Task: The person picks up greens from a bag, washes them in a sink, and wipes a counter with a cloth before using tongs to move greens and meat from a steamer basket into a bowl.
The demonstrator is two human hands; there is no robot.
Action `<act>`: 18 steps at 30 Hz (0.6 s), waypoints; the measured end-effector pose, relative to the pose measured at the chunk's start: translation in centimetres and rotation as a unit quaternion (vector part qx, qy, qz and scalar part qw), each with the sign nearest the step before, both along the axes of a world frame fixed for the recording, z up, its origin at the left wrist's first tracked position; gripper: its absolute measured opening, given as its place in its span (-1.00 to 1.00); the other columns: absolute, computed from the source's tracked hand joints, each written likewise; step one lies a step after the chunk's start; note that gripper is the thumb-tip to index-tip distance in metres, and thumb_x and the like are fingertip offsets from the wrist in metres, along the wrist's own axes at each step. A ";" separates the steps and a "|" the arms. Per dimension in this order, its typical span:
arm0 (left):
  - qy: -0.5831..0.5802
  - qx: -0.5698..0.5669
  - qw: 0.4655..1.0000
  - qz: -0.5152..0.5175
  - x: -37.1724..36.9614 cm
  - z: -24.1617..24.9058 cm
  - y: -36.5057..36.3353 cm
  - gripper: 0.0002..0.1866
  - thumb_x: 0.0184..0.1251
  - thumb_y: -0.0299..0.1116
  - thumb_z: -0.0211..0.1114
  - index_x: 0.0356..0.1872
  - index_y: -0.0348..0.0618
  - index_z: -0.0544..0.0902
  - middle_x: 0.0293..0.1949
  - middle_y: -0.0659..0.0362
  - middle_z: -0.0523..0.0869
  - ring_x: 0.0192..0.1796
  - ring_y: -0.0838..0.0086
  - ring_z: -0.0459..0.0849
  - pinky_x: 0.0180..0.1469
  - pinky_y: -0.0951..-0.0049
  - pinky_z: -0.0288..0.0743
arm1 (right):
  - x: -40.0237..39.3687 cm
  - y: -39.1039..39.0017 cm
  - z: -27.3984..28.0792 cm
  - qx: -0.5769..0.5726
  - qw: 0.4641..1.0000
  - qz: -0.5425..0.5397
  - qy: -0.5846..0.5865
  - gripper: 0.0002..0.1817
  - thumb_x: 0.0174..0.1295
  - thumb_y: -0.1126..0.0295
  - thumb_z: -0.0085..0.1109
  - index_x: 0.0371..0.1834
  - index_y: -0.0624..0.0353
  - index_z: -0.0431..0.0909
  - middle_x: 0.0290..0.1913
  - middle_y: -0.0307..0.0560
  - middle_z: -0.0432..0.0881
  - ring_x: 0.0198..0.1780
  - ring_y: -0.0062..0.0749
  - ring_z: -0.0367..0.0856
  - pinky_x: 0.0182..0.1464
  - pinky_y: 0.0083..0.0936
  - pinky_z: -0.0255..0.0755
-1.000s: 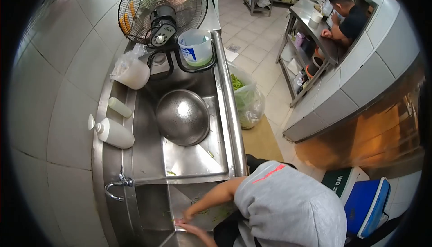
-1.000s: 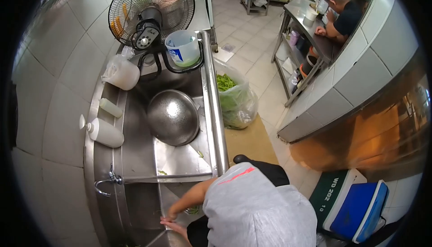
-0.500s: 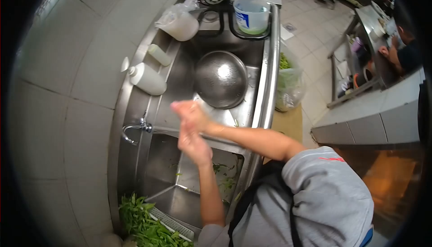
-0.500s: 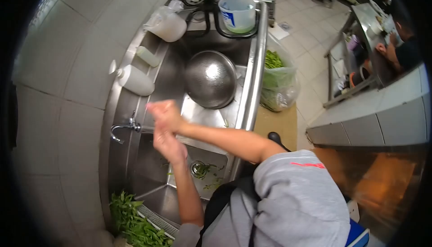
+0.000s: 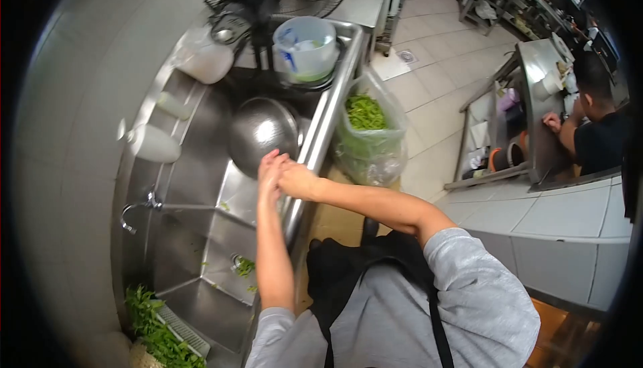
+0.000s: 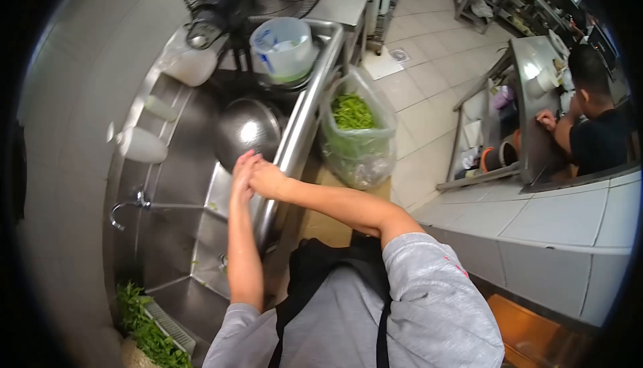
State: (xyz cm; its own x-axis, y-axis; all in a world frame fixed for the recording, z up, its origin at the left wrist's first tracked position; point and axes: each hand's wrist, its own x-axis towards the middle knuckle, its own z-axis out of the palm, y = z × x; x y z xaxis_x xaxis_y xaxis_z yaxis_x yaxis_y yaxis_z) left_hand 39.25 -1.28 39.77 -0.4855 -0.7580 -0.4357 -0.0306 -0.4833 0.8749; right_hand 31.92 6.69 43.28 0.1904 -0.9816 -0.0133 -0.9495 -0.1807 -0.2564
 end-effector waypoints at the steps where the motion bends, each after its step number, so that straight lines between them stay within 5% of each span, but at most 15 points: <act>1: 0.016 0.005 1.000 0.004 -0.2 0.2 0.1 -0.69 0.09 -0.37 0.23 -0.14 -0.21 0.43 -0.30 0.17 0.54 -0.21 0.52 0.52 -0.17 0.55 0.43 | -1.3 -0.1 0.1 -0.067 0.996 0.007 -0.051 -0.75 -0.14 0.43 0.04 -0.40 0.36 0.54 -0.26 0.09 0.57 -0.12 -0.12 0.50 -0.02 -0.32 0.35; 2: 0.043 -0.025 0.999 0.011 -0.1 2.0 0.3 -0.78 0.14 -0.35 0.18 -0.21 -0.19 0.46 -0.36 0.22 0.55 -0.25 0.55 0.52 -0.21 0.58 0.41 | -2.1 -0.5 0.3 -0.137 0.985 0.015 -0.102 -0.82 -0.17 0.45 0.05 -0.54 0.37 0.55 -0.41 0.09 0.59 -0.26 -0.10 0.55 -0.10 -0.33 0.40; 4: -0.038 -0.126 0.990 -0.056 0.1 6.8 -0.3 -0.77 0.23 -0.28 0.10 -0.20 -0.20 0.52 -0.37 0.26 0.53 -0.29 0.60 0.49 -0.26 0.63 0.35 | -5.1 -1.2 4.0 0.009 0.934 0.031 -0.355 -0.80 -0.09 0.43 0.05 -0.39 0.25 0.58 -0.33 0.13 0.56 -0.18 -0.03 0.51 -0.02 -0.25 0.34; 5: -0.168 -0.225 0.953 -0.114 0.3 8.1 -1.1 -0.65 0.24 -0.14 0.06 -0.10 -0.16 0.53 -0.28 0.17 0.57 -0.22 0.49 0.51 -0.12 0.53 0.35 | -7.0 -1.9 3.2 -0.037 0.938 0.019 -0.344 -0.79 -0.05 0.40 0.07 -0.33 0.18 0.58 -0.28 0.10 0.56 -0.12 -0.06 0.49 0.04 -0.19 0.27; 6: -0.430 -0.422 0.788 -0.124 0.5 9.0 -1.1 -0.50 0.20 0.02 0.06 0.06 -0.07 0.45 -0.05 0.01 0.51 -0.01 0.31 0.47 0.09 0.39 0.25 | -8.6 -2.3 2.1 -0.084 0.939 0.001 -0.333 -0.77 -0.02 0.38 0.08 -0.27 0.11 0.59 -0.23 0.08 0.56 -0.06 -0.09 0.47 0.10 -0.13 0.20; 7: -0.675 -0.413 0.601 -0.112 -0.7 10.9 -0.4 -0.39 0.14 0.15 0.05 0.15 0.02 0.36 0.16 -0.10 0.32 0.17 0.18 0.32 0.22 0.28 0.08 | -10.4 -1.6 2.3 -0.141 0.983 -0.086 -0.076 -0.70 -0.01 0.33 0.11 -0.16 0.11 0.56 -0.16 0.05 0.55 0.06 -0.18 0.41 0.18 -0.08 0.06; 8: -0.606 -0.410 0.676 -0.086 -0.4 11.9 -1.0 -0.40 0.19 0.00 0.07 0.23 -0.02 0.24 0.23 -0.17 0.20 0.33 0.05 0.04 0.32 0.33 -0.18 | -12.8 -1.3 2.3 -0.174 0.978 -0.087 -0.073 -0.65 0.02 0.29 0.14 -0.09 0.11 0.53 -0.15 0.05 0.55 0.09 -0.16 0.41 0.19 -0.19 0.12; 10: -0.253 -0.420 0.869 -0.062 -1.3 15.0 -0.6 -0.41 0.22 -0.12 0.08 0.25 -0.11 0.20 0.24 -0.12 0.21 0.35 0.15 0.03 0.33 0.32 -0.18 | -18.2 0.5 6.6 0.020 0.893 -0.092 -0.440 -0.62 0.06 0.23 0.16 -0.05 0.12 0.51 -0.13 0.03 0.55 0.06 -0.15 0.43 0.18 -0.32 0.20; 12: -0.083 -0.417 0.895 -0.133 -4.3 17.0 1.0 -0.43 0.24 -0.23 0.09 0.24 -0.20 0.18 0.23 -0.05 0.25 0.32 0.26 0.11 0.32 0.33 -0.09 | -24.0 3.3 9.5 0.013 0.810 -0.025 -0.586 -0.55 0.11 0.15 0.13 0.00 0.19 0.46 -0.09 0.01 0.56 -0.08 -0.32 0.53 0.03 -0.46 0.37; 14: 0.011 -0.309 0.918 -0.249 -8.2 17.2 2.1 -0.45 0.24 -0.27 0.09 0.23 -0.23 0.20 0.20 0.01 0.31 0.29 0.30 0.20 0.28 0.36 0.02 | -29.9 6.2 8.8 0.107 0.698 -0.132 -0.695 -0.54 0.13 0.11 0.10 0.00 0.18 0.46 -0.09 0.02 0.56 -0.10 -0.30 0.55 -0.01 -0.46 0.40; 16: 0.044 -0.201 0.899 -0.386 -13.2 13.9 2.5 -0.45 0.23 -0.28 0.11 0.23 -0.21 0.22 0.19 0.04 0.34 0.26 0.32 0.24 0.25 0.41 0.06 | -36.2 8.4 2.1 0.030 0.896 -0.201 -0.395 -0.54 0.12 0.10 0.11 0.02 0.14 0.46 -0.09 0.05 0.56 -0.11 -0.20 0.56 -0.03 -0.39 0.42; 17: -0.008 -0.163 0.894 -0.418 -16.7 13.0 3.8 -0.45 0.23 -0.25 0.12 0.23 -0.18 0.23 0.18 0.01 0.35 0.27 0.30 0.23 0.25 0.42 0.06 | -38.7 10.0 0.3 0.165 0.913 -0.315 -0.202 -0.52 0.09 0.09 0.12 0.04 0.07 0.45 0.01 0.15 0.48 0.04 -0.05 0.45 0.10 -0.30 0.30; 18: -0.061 -0.122 0.884 -0.448 -20.0 11.9 4.9 -0.44 0.22 -0.22 0.13 0.23 -0.15 0.23 0.17 -0.01 0.36 0.27 0.28 0.23 0.25 0.44 0.05 | -42.1 11.6 -3.6 0.239 0.914 -0.317 -0.083 -0.47 0.06 0.06 0.10 0.11 0.01 0.39 0.14 0.23 0.33 0.23 0.04 0.20 0.23 -0.12 0.05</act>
State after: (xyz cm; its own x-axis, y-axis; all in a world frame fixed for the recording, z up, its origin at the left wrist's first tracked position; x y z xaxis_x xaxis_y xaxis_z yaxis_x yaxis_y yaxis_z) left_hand 19.21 3.58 51.62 -0.8986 -0.1727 -0.4033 -0.4070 -0.0152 0.9133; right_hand -10.17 18.33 39.68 -0.3774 -0.7843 -0.4924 -0.7653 0.5636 -0.3111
